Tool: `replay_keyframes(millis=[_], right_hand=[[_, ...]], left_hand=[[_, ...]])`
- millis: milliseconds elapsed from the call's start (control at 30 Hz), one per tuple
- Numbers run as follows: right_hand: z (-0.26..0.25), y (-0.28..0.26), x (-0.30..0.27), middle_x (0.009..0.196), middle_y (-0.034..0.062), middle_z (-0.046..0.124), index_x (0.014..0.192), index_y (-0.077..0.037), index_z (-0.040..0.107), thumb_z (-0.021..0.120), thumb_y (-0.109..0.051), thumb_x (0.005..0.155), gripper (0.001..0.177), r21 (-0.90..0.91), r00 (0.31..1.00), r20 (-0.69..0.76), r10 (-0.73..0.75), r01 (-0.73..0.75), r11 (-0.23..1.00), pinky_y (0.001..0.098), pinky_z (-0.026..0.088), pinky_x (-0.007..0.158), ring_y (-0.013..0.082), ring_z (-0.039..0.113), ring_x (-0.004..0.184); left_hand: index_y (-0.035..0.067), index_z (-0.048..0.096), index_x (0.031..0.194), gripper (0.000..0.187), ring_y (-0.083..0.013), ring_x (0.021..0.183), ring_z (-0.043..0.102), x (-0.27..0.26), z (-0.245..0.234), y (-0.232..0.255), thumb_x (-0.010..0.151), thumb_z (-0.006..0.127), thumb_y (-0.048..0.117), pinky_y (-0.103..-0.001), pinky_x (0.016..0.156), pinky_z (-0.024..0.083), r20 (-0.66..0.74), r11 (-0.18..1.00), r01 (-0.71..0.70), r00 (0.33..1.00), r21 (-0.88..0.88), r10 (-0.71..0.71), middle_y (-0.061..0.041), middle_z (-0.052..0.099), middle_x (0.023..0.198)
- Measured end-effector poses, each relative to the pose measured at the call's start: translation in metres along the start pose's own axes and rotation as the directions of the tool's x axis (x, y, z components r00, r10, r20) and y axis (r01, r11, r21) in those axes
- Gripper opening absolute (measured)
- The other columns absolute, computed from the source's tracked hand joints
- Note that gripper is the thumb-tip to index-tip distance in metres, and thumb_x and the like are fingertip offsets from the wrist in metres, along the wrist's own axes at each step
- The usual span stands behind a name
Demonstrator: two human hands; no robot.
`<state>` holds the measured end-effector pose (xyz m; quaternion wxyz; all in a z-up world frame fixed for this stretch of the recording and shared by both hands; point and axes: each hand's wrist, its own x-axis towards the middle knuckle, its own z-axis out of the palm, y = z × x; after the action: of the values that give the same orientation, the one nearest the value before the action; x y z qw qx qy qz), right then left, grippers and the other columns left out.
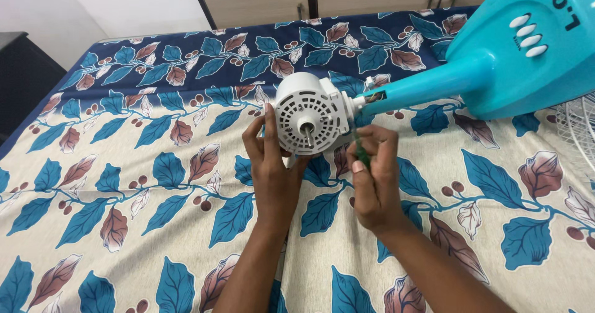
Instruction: The person uses a screwdriver to repeatedly probe and adjust the central shaft area of a white fan motor casing. The motor is held steady with the left hand while the right hand manipulates the tool. The task appears to be a diagnostic or minor repair attempt on the fan's internal mechanism.
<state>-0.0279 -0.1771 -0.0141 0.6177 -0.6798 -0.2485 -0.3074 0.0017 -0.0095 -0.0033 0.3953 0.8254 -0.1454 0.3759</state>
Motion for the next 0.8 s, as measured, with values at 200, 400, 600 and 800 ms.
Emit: replay_keyframes(millis=[200,400,600,800], right_hand=[[0.016,-0.01,0.0,0.088,0.0016,0.063,0.125,0.0,0.057,0.06,-0.002,0.1,0.025,-0.18,0.987,-0.088,0.136,-0.15,0.972,0.0222,0.046,0.063,0.0063,0.055,0.072],[0.015,-0.016,0.005,0.095,0.0043,0.069,0.113,-0.002,0.065,0.072,0.003,0.094,0.021,-0.243,0.99,-0.134,0.037,-0.069,0.968,0.0227,0.054,0.073,0.0087,0.067,0.083],[0.012,-0.019,0.009,0.094,0.0071,0.067,0.11,-0.001,0.067,0.068,0.006,0.093,0.019,-0.326,0.991,-0.09,-0.097,0.063,0.943,0.0267,0.052,0.074,0.0146,0.065,0.084],[0.01,-0.016,0.009,0.093,0.0065,0.066,0.107,-0.001,0.065,0.066,0.005,0.094,0.014,-0.314,0.993,-0.088,-0.083,0.051,0.948,0.0276,0.053,0.075,0.0147,0.066,0.086]], left_hand=[[0.004,0.035,0.158,0.102,-0.0198,0.099,0.065,0.001,0.001,-0.001,0.073,0.091,0.001,-0.03,0.08,0.063,-0.009,1.0,-0.006,1.0,-0.022,0.006,-0.015,0.043,0.142],[0.005,0.035,0.159,0.101,-0.019,0.1,0.065,0.0,0.0,-0.001,0.074,0.091,0.0,-0.029,0.081,0.063,-0.009,1.0,-0.018,1.0,-0.017,0.017,-0.014,0.044,0.143],[0.005,0.036,0.159,0.103,-0.0191,0.1,0.065,0.002,0.001,-0.001,0.072,0.091,0.0,-0.029,0.079,0.064,-0.022,0.999,-0.014,1.0,-0.031,0.014,-0.015,0.044,0.143],[0.005,0.036,0.159,0.105,-0.0188,0.099,0.065,0.0,0.002,-0.002,0.07,0.091,0.0,-0.029,0.08,0.064,-0.014,1.0,-0.004,1.0,-0.018,0.003,-0.014,0.044,0.143]])
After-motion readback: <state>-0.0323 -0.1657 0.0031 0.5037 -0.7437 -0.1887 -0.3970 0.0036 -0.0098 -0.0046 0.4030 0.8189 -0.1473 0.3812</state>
